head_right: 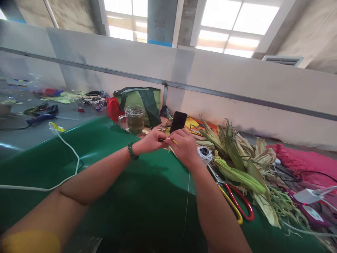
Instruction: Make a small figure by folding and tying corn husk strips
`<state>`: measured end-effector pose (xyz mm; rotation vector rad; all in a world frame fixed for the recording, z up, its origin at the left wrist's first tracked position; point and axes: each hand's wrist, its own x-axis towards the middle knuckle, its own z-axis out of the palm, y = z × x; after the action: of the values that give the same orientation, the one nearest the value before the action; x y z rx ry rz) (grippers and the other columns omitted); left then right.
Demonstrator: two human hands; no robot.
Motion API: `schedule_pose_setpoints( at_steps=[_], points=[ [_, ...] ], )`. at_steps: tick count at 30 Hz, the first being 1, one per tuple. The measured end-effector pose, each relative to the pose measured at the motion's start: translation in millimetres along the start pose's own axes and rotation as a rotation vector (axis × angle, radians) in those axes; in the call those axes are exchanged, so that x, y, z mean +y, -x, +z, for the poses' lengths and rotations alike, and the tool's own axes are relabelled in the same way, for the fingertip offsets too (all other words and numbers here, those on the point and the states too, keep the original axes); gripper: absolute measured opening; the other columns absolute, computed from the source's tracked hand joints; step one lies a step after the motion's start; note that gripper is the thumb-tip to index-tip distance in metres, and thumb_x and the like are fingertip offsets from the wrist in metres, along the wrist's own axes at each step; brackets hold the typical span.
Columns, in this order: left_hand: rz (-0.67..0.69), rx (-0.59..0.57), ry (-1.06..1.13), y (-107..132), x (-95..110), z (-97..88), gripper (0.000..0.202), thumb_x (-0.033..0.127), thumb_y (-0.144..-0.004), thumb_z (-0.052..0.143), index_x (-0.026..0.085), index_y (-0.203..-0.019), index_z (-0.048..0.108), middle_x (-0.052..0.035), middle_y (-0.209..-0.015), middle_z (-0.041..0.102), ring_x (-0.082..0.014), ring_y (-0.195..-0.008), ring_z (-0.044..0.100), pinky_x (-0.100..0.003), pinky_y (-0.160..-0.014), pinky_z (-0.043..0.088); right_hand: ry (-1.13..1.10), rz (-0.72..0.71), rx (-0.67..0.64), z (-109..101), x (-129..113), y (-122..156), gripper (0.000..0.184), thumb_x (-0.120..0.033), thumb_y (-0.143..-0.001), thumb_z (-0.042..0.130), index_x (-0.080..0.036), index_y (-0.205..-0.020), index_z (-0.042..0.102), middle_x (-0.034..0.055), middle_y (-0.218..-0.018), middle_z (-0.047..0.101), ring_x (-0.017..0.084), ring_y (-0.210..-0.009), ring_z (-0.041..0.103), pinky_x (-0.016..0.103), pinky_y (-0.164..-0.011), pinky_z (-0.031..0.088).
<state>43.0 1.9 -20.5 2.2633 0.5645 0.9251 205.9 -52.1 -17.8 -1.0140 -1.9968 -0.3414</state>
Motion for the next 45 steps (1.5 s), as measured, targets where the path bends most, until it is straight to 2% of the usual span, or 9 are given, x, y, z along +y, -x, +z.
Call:
schedule_pose_setpoints(
  at_steps=[5,8,13,19,23,31,37,40,45],
  points=[
    [0.022,0.025,-0.022,2.1,1.6,7.2,0.032,0.024,-0.073,0.060,0.015,-0.045,0.050,0.0038,-0.046,0.034,-0.0080,-0.050,0.029,-0.023,-0.049,0.023,0.041,-0.027,0.032,-2.6,-7.9,0.5,0.030,-0.033,-0.091,0.057,-0.024,-0.064,0.066,0.0057,-0.071,0.067,0.021,-0.073,0.056,0.037,-0.072,0.046],
    [-0.033,-0.028,0.101,0.2,-3.8,6.5,0.021,0.025,-0.073,0.061,0.016,-0.055,0.065,0.0022,-0.049,0.049,-0.0097,-0.051,0.039,-0.023,-0.051,0.031,-0.055,0.109,0.057,-4.6,-3.0,-1.3,0.036,-0.042,-0.089,0.058,-0.023,-0.059,0.061,0.0047,-0.069,0.065,0.020,-0.070,0.057,0.035,-0.068,0.045],
    [-0.200,-0.261,0.426,-2.6,-9.6,-4.9,0.026,0.038,-0.077,0.067,0.014,-0.072,0.075,-0.0051,-0.065,0.069,-0.0121,-0.060,0.057,-0.023,-0.058,0.043,-0.232,0.379,-0.004,-7.8,15.2,-3.6,0.050,-0.058,-0.085,0.054,-0.021,-0.052,0.056,0.0009,-0.055,0.055,0.015,-0.056,0.050,0.030,-0.056,0.039],
    [-0.460,-0.189,0.670,-3.5,-3.2,-13.3,0.016,0.026,-0.071,0.076,0.012,-0.078,0.072,-0.0075,-0.075,0.074,-0.0144,-0.073,0.068,-0.024,-0.069,0.051,-0.305,0.517,-0.153,-15.5,14.6,-3.9,0.053,-0.065,-0.081,0.053,-0.017,-0.064,0.068,0.0007,-0.053,0.057,0.014,-0.051,0.051,0.027,-0.051,0.037],
    [-0.406,-0.210,0.603,-2.6,2.5,-16.3,0.019,0.029,-0.073,0.075,0.011,-0.080,0.073,-0.0063,-0.076,0.074,-0.0120,-0.072,0.066,-0.022,-0.068,0.050,-0.280,0.486,-0.191,-19.5,8.1,-6.0,0.048,-0.063,-0.075,0.062,-0.017,-0.064,0.069,0.0000,-0.052,0.057,0.013,-0.051,0.050,0.027,-0.052,0.037],
    [-0.250,-0.148,0.437,-4.8,-11.6,-12.0,0.028,0.037,-0.067,0.078,0.010,-0.070,0.071,-0.0039,-0.066,0.068,-0.0108,-0.062,0.061,-0.022,-0.062,0.049,-0.246,0.465,-0.154,-15.7,12.1,-3.6,0.046,-0.056,-0.082,0.056,-0.019,-0.055,0.061,0.0001,-0.050,0.054,0.014,-0.051,0.050,0.028,-0.051,0.035],
    [-0.143,-0.063,0.213,-3.9,-6.5,-10.5,0.026,0.034,-0.072,0.070,0.010,-0.062,0.066,-0.0012,-0.055,0.060,-0.0083,-0.054,0.050,-0.019,-0.051,0.038,-0.265,0.288,-0.066,-9.5,8.7,-2.6,0.031,-0.051,-0.078,0.068,-0.020,-0.079,0.070,0.0058,-0.080,0.071,0.021,-0.078,0.064,0.032,-0.070,0.047],
    [-0.123,-0.091,0.151,-2.3,-2.0,-3.8,0.022,0.026,-0.071,0.065,0.010,-0.058,0.064,0.0028,-0.049,0.049,-0.0064,-0.050,0.040,-0.018,-0.048,0.032,-0.197,0.218,-0.072,-4.0,5.4,-0.6,0.027,-0.044,-0.083,0.063,-0.021,-0.070,0.066,0.0029,-0.067,0.066,0.017,-0.064,0.058,0.029,-0.061,0.043],
    [-0.113,-0.072,0.054,0.9,0.9,3.3,0.013,0.019,-0.071,0.061,0.011,-0.065,0.070,0.0036,-0.051,0.049,-0.0073,-0.053,0.039,-0.020,-0.051,0.031,-0.054,0.126,-0.041,-0.8,-1.8,3.6,0.023,-0.032,-0.085,0.060,-0.021,-0.065,0.061,-0.0001,-0.057,0.060,0.014,-0.053,0.051,0.026,-0.053,0.036]
  ],
)
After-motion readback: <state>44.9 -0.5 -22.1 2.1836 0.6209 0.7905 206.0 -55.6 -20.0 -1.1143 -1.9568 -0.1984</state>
